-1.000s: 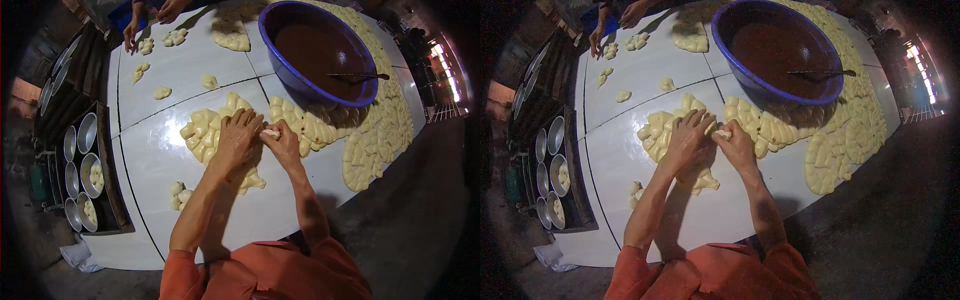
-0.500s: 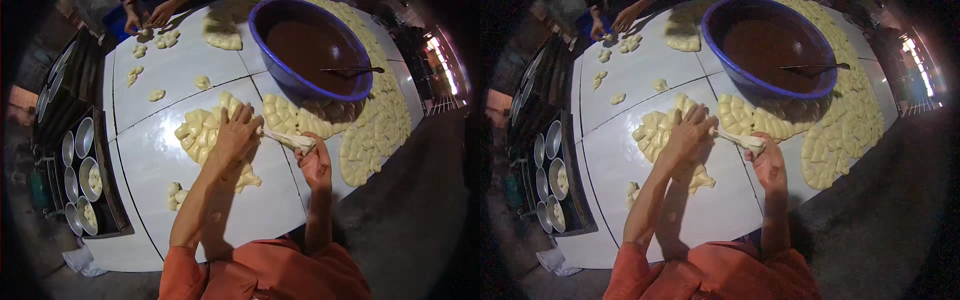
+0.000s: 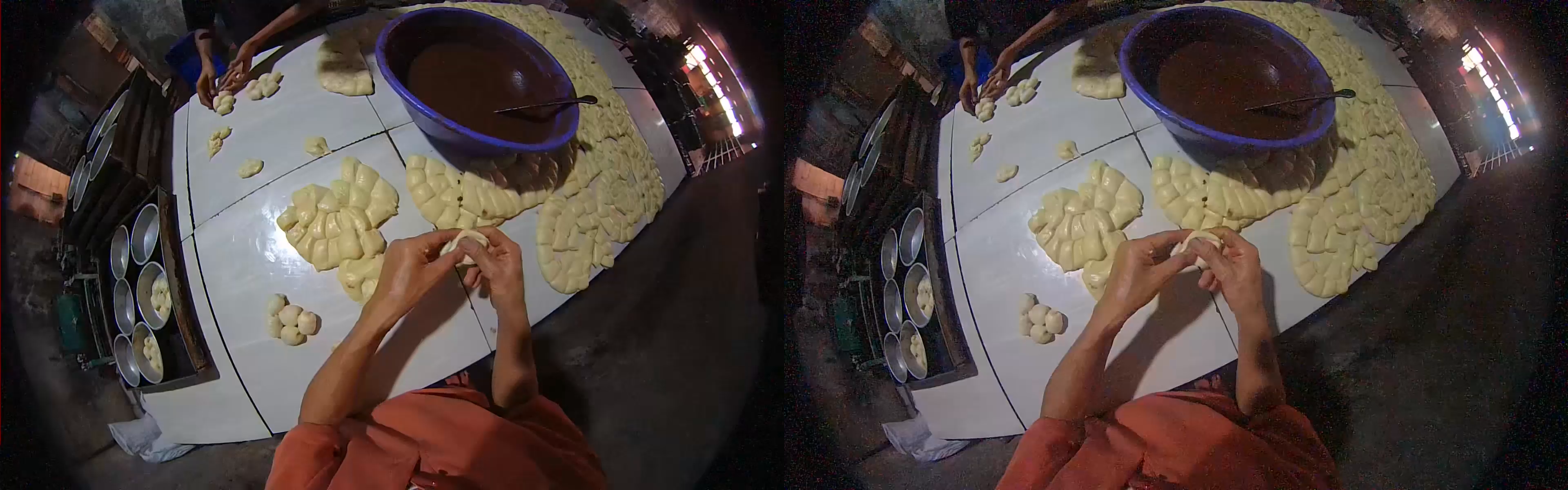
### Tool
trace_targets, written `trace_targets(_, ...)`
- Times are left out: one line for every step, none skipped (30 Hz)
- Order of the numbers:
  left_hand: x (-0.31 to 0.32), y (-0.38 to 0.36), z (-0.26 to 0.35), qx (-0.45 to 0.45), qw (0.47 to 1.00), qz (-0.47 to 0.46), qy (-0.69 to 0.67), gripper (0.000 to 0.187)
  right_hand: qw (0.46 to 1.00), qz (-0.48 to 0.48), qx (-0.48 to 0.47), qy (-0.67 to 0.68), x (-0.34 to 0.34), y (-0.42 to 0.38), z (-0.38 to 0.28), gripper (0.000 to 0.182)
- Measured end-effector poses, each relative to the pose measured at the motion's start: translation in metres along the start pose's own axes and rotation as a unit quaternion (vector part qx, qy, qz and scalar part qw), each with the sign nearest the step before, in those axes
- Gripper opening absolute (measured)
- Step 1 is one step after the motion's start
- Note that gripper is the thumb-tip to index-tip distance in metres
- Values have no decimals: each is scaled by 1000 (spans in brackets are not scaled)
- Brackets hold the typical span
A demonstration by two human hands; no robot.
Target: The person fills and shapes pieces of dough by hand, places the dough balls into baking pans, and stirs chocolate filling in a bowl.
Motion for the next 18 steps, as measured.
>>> trace_targets(4,-1,-7,-8,1000,-2,-14,53,996,26,-61,-53,-3,0,3,31)
trace_targets(6,-2,-11,-16,999,-4,-28,56,986,52,-123,-104,-6,4,11,32)
trace_targets(6,-1,-10,-22,999,-6,-41,58,967,79,-184,-156,-9,9,19,34)
trace_targets(1,-1,0,-77,993,-63,-68,75,955,88,-248,-138,-12,13,23,37)
trace_targets(10,0,1,-37,987,-37,-152,80,969,79,-224,-68,-17,13,25,38)
trace_targets(25,0,-1,4,972,-11,-235,86,978,67,-199,2,-17,11,21,38)
trace_targets(36,3,-4,44,948,14,-316,91,981,56,-172,73,-15,10,15,39)
trace_targets(42,10,-9,114,978,71,-159,97,975,58,-203,63,-12,10,4,41)
trace_targets(45,14,-3,132,977,100,-134,97,975,47,-208,60,-15,13,1,41)
trace_targets(48,19,5,151,974,129,-109,97,975,35,-214,57,-18,17,-1,40)
trace_targets(50,25,12,168,969,159,-84,97,974,21,-219,54,-20,20,-4,40)
trace_targets(55,33,15,217,955,178,-93,93,971,-3,-191,143,-15,17,-14,37)
trace_targets(65,45,19,267,931,202,-146,86,965,-29,-180,189,-14,16,-22,34)
trace_targets(70,50,18,281,937,178,-110,84,955,-53,-183,227,-14,21,-22,33)
trace_targets(75,53,20,293,941,154,-72,83,943,-77,-185,265,-13,26,-25,32)
trace_targets(82,59,25,271,930,195,-154,80,939,-75,-153,299,-14,29,-32,27)
trace_targets(88,65,30,255,923,197,-209,80,935,-68,-144,316,-12,30,-42,26)
trace_targets(92,70,34,239,913,197,-263,81,931,-60,-136,334,-6,31,-56,25)
Point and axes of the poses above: each hand's wrist, its own y-axis towards the middle knuckle, its own x-axis out of the palm, z = x × y, the point moved 1 cm from there along y, towards the middle knuckle, and after that the axes turned 5 degrees about y, right-handed, at the moved point
